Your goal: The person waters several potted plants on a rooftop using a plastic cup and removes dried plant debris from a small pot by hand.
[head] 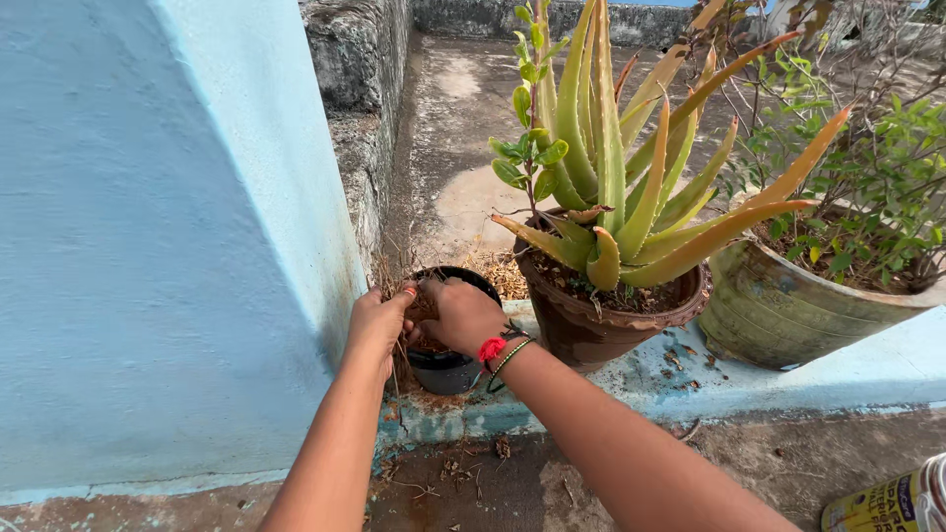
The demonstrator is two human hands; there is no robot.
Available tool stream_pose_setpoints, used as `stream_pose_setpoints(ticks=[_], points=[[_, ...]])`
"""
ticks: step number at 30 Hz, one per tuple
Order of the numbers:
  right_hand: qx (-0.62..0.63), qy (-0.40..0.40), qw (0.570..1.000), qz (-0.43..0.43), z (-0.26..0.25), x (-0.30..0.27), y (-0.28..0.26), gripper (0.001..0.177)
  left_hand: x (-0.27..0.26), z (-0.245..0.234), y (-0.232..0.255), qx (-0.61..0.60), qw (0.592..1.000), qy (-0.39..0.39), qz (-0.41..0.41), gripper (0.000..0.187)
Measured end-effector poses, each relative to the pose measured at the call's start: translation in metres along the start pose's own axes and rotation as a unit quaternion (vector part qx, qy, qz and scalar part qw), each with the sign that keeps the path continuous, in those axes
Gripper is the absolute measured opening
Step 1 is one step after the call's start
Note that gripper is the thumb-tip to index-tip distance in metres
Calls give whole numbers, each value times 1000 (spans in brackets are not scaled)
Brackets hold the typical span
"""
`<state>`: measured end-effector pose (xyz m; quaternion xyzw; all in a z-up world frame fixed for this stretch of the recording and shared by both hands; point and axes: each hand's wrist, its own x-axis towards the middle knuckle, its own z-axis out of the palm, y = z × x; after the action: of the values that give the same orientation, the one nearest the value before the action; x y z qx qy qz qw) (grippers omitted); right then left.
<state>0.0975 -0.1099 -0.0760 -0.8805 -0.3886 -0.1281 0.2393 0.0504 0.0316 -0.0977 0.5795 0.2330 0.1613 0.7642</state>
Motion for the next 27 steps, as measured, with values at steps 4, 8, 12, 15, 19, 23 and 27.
stream_pose_setpoints(ticks=[4, 8, 12, 15, 19, 23, 27], points=[[19, 20, 999, 25, 16, -10, -3, 36, -5, 0, -8, 23, 999, -18, -20, 21], [38, 47, 998, 24, 18, -17, -10, 32, -9, -11, -10, 26, 999, -14, -15, 20], [-20, 60, 997, 44, 13, -10, -3, 14, -3, -15, -17, 27, 999, -11, -12, 19], [-42, 54, 997, 47, 8, -8, 3, 21, 5, -14, -21, 50, 999, -5, -16, 24], [-87, -8, 991, 104, 0, -13, 4, 19, 13, -12, -25, 37, 999, -12, -3, 19], [-8, -92, 979, 183, -8, -15, 2, 15, 22, -2, -33, 33, 999, -35, -4, 15], [-151, 19, 985, 87, -9, -5, -4, 25, 24, 12, -41, 14, 997, -74, 2, 28]])
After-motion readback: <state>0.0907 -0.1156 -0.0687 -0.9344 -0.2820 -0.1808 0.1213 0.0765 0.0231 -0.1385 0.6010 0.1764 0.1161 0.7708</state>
